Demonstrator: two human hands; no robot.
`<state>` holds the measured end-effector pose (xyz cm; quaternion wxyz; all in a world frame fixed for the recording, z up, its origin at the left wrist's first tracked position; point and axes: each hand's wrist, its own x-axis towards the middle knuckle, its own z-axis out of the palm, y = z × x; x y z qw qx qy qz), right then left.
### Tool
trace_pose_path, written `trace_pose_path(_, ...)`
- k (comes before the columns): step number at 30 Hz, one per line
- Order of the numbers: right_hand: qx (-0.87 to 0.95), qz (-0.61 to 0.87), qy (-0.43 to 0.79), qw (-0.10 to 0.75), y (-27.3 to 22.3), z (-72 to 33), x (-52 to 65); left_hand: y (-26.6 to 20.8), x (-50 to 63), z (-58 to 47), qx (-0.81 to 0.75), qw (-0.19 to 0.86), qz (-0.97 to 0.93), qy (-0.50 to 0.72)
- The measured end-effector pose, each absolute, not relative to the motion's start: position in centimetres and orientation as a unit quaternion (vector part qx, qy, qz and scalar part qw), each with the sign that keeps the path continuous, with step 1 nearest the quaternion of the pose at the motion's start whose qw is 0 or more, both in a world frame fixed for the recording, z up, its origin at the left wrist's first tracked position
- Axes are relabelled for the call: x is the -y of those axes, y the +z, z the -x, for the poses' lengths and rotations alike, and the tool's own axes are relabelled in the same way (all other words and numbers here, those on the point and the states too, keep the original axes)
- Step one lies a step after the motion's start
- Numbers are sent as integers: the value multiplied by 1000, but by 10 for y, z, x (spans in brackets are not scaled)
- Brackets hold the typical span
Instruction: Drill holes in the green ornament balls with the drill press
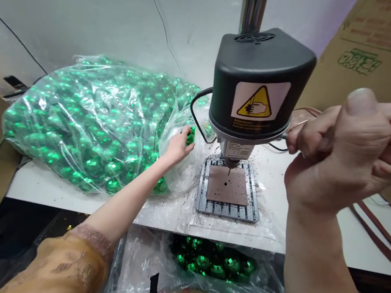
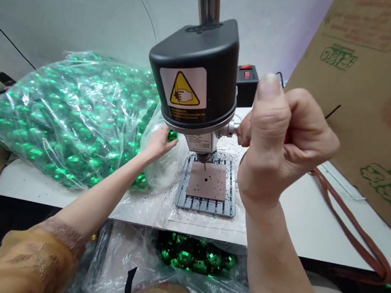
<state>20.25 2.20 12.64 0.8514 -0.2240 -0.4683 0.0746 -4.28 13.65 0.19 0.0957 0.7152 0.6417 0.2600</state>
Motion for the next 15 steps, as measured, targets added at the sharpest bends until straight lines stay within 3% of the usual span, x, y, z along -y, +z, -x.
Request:
trace_pose_path(4, 463, 234, 63, 853, 126, -202, -22, 4, -99, 33, -616, 209, -655, 384)
trace_pose_path(8, 459, 233, 67, 855, 126, -202, -22, -5, -54, 12, -493, 531, -510, 463)
trace_pose_path(10, 463, 223, 70, 855, 125, -202, -22, -13, -38, 2, -448, 626, -436, 466)
trace_pose_path(15, 468, 226, 72, 851, 125, -203, -23, -31, -25, -17, -419, 619, -440, 498)
